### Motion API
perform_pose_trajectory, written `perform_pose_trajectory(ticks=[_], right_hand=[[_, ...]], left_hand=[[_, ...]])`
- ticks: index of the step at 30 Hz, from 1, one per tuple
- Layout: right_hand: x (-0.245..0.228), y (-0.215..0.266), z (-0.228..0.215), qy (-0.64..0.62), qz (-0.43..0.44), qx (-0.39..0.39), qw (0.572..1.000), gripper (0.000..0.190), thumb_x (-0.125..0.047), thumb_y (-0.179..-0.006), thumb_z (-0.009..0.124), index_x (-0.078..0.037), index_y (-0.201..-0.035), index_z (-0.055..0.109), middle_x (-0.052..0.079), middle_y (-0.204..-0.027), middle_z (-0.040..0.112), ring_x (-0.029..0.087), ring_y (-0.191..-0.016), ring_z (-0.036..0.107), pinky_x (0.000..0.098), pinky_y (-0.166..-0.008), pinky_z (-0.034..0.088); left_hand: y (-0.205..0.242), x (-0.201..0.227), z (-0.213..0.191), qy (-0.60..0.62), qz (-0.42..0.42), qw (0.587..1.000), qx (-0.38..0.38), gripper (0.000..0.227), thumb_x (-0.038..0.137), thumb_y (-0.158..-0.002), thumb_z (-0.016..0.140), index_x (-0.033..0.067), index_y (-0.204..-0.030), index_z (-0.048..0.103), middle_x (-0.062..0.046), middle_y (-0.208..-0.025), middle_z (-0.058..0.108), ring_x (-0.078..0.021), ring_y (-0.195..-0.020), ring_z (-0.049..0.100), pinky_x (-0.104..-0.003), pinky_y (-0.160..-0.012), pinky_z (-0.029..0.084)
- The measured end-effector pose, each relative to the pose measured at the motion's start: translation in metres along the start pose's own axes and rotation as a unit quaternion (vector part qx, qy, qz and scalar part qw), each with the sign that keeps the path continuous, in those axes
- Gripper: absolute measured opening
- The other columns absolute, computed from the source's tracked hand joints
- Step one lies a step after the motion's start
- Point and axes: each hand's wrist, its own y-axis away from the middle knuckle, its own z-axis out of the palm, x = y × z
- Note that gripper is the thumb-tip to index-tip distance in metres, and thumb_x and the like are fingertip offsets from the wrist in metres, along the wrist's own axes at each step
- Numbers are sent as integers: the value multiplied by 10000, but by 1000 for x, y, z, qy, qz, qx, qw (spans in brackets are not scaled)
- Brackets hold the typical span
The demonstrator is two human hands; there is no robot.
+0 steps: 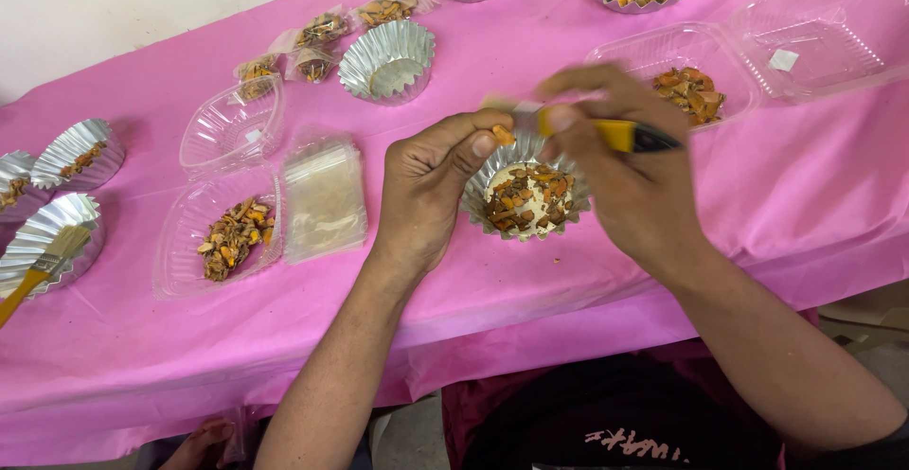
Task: Cleaning and sorting dried leaves in small foil cups using a brush and hands on a production table.
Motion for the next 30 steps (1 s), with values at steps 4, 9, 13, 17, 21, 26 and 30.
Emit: perform_pose_trajectory(ticks=[4,9,13,17,21,26,30], right_hand=[[-16,7,-17,150,-119,63,980,368,-138,-1109,537,109,-888,695,219,-1194,614,263,-963,620,391,-904,496],[-2,10,-23,69,-185,-40,980,183,-141,-1067,548,17,-1060,641,155,-947,729,186,-711,761,239,-548,582],[-19,10,-32,101,-98,-114,984,157,15,-1000,567,59,-1112,667,118,-806,733,158,-669,743,212,-579,560],[2,11,-33,89,-172,-73,978,170,-73,-1076,532,46,-1151,626,159,-917,739,170,-690,781,203,-482,571],[-14,10,-31,101,-124,-97,982,159,36,-968,548,68,-1048,681,135,-808,736,152,-603,728,188,-454,489],[-4,11,-25,88,-142,-68,984,168,-34,-1033,530,62,-1126,630,147,-872,737,198,-718,801,211,-534,598],[-13,11,-19,64,-41,-120,990,174,-56,-1015,560,14,-1139,660,86,-840,719,143,-722,739,203,-607,601]], left_hand=[[-2,-8,-6,117,-41,992,27,258,186,-977,724,1,-1155,750,-43,-1040,753,-85,-860,588,-187,-758,438],[-5,-14,-7,235,-65,969,37,339,85,-989,691,-97,-1274,665,-167,-1167,745,-167,-1074,706,-199,-978,577],[-5,-8,-7,208,-87,973,44,242,142,-991,680,-52,-1134,704,73,-643,366,-40,-566,284,-177,-529,297],[-3,-17,-6,203,-85,973,63,239,71,-980,697,-52,-1183,725,-16,-875,685,-69,-738,494,-160,-649,421],[-2,-6,-5,190,-88,977,52,245,124,-977,700,-61,-1135,727,59,-674,486,-58,-608,332,-173,-569,327],[-4,-24,-10,217,-95,969,66,206,-4,-974,661,-43,-1165,729,-36,-884,700,-97,-746,527,-180,-660,447],[-4,-21,-8,213,-106,971,30,128,29,-1006,593,-10,-979,712,61,-589,396,-49,-525,310,-200,-470,245]])
